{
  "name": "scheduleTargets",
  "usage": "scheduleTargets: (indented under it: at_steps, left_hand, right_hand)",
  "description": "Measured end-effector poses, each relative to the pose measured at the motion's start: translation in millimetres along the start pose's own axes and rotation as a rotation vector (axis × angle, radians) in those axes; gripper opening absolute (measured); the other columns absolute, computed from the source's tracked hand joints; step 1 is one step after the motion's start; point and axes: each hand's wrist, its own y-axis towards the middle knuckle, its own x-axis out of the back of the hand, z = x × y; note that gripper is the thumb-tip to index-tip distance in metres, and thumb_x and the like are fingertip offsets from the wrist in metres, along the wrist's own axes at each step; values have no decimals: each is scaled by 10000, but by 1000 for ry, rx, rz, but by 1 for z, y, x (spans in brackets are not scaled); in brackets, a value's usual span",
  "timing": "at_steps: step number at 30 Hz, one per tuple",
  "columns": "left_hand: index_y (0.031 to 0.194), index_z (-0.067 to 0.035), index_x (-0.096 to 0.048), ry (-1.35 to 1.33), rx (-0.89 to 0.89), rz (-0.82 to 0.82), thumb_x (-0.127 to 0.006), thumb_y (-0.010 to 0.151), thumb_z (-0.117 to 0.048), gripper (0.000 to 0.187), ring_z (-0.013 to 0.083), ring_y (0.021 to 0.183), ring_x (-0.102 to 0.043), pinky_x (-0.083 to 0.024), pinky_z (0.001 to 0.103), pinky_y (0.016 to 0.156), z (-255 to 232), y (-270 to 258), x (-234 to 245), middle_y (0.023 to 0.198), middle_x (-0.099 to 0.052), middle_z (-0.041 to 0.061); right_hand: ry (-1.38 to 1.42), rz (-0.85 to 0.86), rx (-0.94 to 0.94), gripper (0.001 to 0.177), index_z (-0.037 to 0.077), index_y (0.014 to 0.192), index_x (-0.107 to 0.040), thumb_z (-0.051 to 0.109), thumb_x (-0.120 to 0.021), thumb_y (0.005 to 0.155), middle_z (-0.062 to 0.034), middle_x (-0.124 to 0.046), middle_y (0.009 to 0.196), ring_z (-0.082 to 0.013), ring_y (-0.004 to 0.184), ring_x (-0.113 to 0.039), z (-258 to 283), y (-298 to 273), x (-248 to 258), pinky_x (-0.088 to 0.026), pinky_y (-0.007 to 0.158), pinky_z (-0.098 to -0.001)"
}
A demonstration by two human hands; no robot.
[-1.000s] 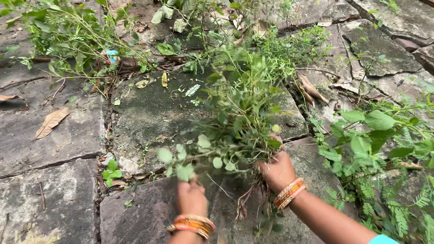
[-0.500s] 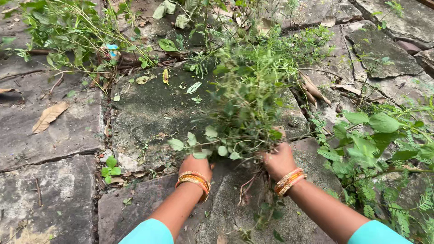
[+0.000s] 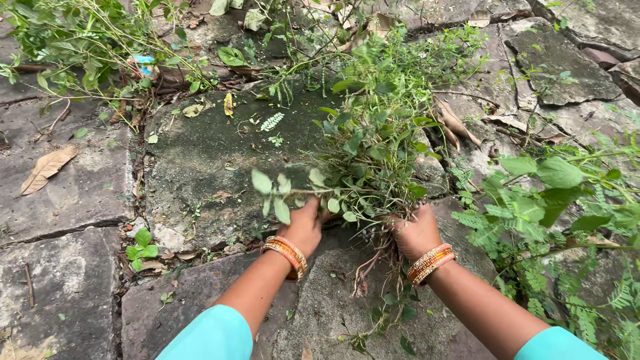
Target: The person pulls weeds from between stone pavers by hand, gathering the uprooted plants into a pile.
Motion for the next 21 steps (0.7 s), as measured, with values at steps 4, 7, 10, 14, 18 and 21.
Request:
scheduleTargets:
  at_steps: [4,7,10,14,18,21]
  left_hand:
    - [1330,-1,-455,195,-200,176,-726,891,-355,626,503,1065,-600,-483,543,914,1,-23,8,1213,-605,309]
    - [1251,-85,-577,199,-350,141,-699,805,-168,470,465,1076,-630,-513,522,897,11,-39,9,1224,-635,253]
    - [1231,-135,-595,290,-212,2,-637,765,-59,474,426,1068,-671,-537,493,943,20,-32,2,1222,-670,212]
    - [1440,-149,-478,208,151,153,-559,938,-107,510,437,1036,-676,-524,503,955,17,-24,-11,1100,-687,270]
    - [1289,-81,-558,174,-120,6,-661,866,-147,440,480,1104,-623,-507,537,954,5,-36,-25,1215,-633,268]
    - [1249,-93,-594,187,-342,24,-731,793,-167,483,480,1167,-586,-481,532,970,2,-46,-18,1290,-600,250]
  right_hand:
    - [-97,-28,-7,257,-6,1014,-743,66,-697,772,-93,-796,890,-173,780,-702,0,-9,12,-565,745,-351]
    - [-106,-29,27,262,-11,1026,-735,46,-691,774,-93,-798,908,-175,798,-710,4,-12,14,-562,766,-354]
    - [-90,-42,-41,264,-6,1033,-735,49,-691,779,-95,-791,914,-173,800,-711,12,-15,11,-566,757,-357]
    - [-62,-2,-64,252,-17,1017,-744,37,-686,777,-108,-796,903,-183,797,-707,16,-17,9,-570,749,-366]
    - [-25,-57,-106,311,-28,1072,-695,45,-719,770,-123,-776,966,-200,837,-714,7,-15,8,-574,786,-363]
    - [-29,-101,-76,417,-21,1148,-645,32,-719,742,-126,-760,1029,-201,888,-711,-5,-13,10,-561,825,-352]
